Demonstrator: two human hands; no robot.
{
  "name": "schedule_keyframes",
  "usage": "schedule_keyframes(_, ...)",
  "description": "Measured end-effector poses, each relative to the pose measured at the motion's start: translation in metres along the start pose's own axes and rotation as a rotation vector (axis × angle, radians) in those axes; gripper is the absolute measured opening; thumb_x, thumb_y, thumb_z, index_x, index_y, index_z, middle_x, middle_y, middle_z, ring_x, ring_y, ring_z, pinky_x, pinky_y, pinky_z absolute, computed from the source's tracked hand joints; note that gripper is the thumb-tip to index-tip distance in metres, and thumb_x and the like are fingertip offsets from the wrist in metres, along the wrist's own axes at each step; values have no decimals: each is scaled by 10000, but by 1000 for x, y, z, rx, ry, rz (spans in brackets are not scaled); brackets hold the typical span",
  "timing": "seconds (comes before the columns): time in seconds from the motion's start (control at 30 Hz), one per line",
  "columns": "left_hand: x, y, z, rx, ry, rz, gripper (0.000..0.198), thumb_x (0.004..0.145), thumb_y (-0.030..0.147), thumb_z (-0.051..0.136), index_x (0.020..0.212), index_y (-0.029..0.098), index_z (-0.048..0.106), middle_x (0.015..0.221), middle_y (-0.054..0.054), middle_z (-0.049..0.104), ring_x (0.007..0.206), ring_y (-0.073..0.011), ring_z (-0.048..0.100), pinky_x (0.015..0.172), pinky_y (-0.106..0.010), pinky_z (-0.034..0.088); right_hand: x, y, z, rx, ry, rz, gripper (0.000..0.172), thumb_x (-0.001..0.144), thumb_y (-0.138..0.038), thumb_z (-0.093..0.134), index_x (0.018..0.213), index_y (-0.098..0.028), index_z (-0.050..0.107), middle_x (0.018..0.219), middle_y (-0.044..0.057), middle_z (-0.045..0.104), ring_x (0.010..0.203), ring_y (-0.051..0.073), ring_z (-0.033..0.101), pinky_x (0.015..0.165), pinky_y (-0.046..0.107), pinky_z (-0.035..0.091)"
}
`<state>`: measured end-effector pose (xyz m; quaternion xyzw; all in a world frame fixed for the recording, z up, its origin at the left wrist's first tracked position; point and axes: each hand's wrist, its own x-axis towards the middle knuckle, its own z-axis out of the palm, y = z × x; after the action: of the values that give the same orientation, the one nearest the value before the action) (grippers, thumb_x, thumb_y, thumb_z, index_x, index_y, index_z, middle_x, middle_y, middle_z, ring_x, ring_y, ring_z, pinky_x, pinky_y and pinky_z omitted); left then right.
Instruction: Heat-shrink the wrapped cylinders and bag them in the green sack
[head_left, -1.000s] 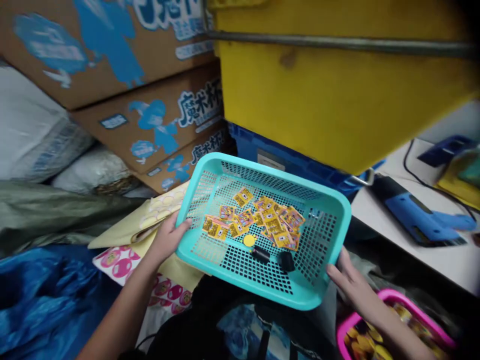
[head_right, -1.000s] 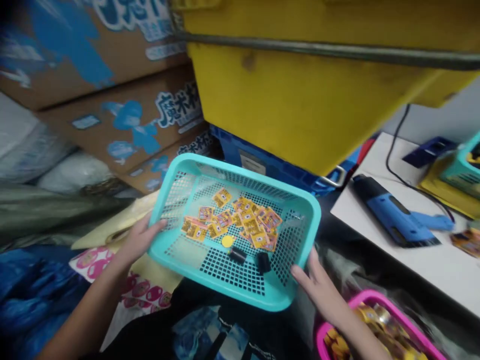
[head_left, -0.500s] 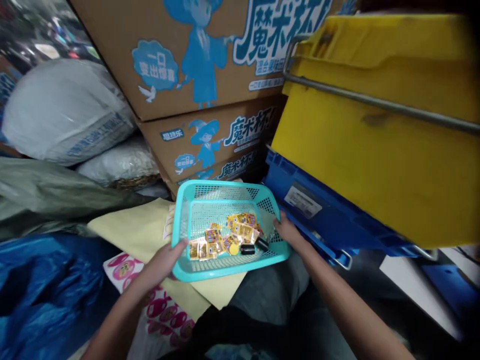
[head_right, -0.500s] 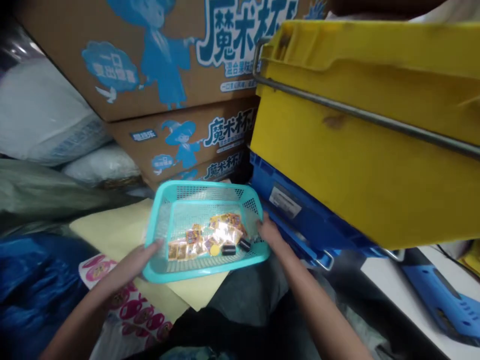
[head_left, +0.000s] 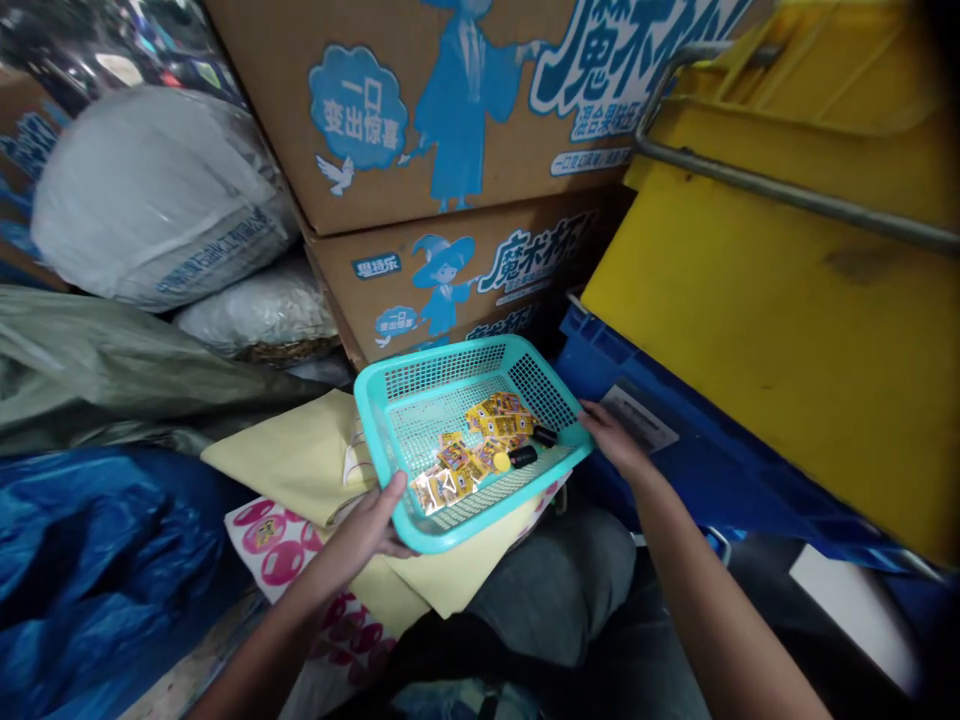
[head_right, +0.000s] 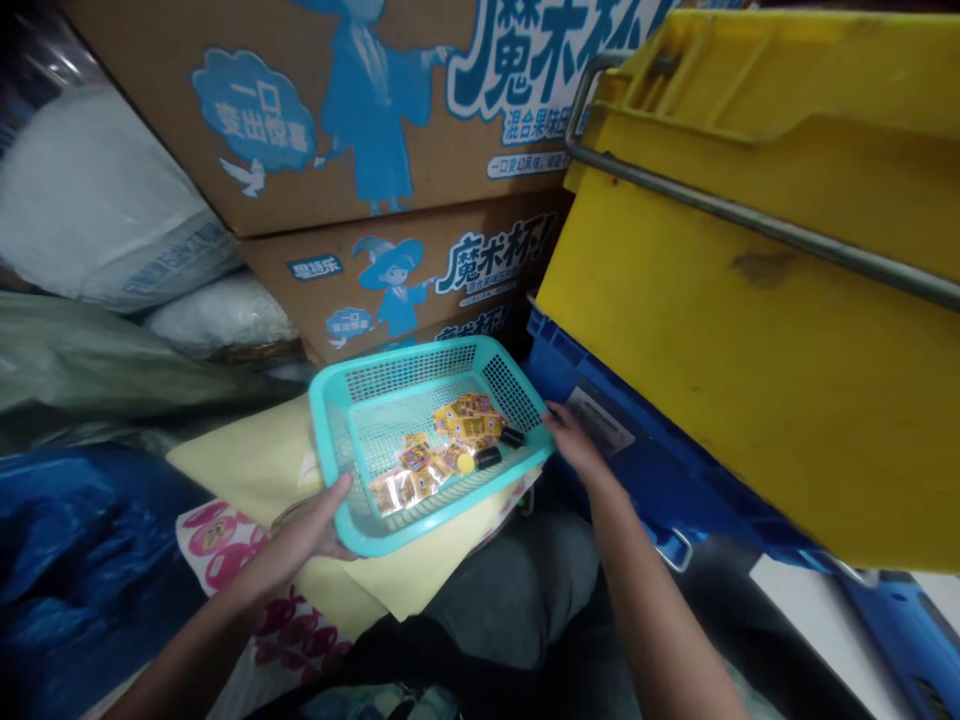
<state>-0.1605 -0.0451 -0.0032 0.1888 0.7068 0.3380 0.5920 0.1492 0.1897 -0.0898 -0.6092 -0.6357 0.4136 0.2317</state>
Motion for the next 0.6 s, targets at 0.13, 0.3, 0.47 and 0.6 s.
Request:
schedule_keyframes(0.13, -5, 9, -21, 303, 78, 187, 573, 933, 566, 332, 1191, 134, 606, 677, -62, 713, 563, -221, 689, 579, -335, 581, -9, 17, 1, -71, 94, 39, 443, 943, -397, 507, 1259, -88, 513, 1202, 116, 508, 1148, 156, 499, 1069, 405, 426)
schedule_keyframes(0.3, 3, -4, -134, 1125, 538, 555, 406, 862, 267, 429, 1191, 149, 635, 1218, -142, 663, 1161, -291, 606, 1010, -452, 462, -39, 11, -6, -194, 271, -52, 789, 873, -649, 386, 1338, -15, 451, 1213, 219, 497, 1152, 301, 492, 1025, 546, 394)
schedule_keyframes(0.47, 24, -28, -171, 1314, 328, 597, 456, 788, 125, 471, 1185, 223, 671, 1327, -76, 620, 1303, -249, 499, 1119, -473, 346, -90, -59, 27, -397, -79, -535, 869, 702, -736, 565, 1393, -215, 478, 1423, 64, 384, 1356, 234, 351, 1197, 372, 293)
schedule_keyframes(0.6, 24, -29, -154, 1393, 173, 716, 466, 811, 158, 489, 1252, 219, 628, 1291, -65, 646, 1217, -203, 576, 1091, -390, 397, -107, -96, 64, -905, -640, -619, 607, 835, -197, 482, 1432, -297, 433, 1395, 39, 428, 1239, 176, 499, 1063, 316, 434)
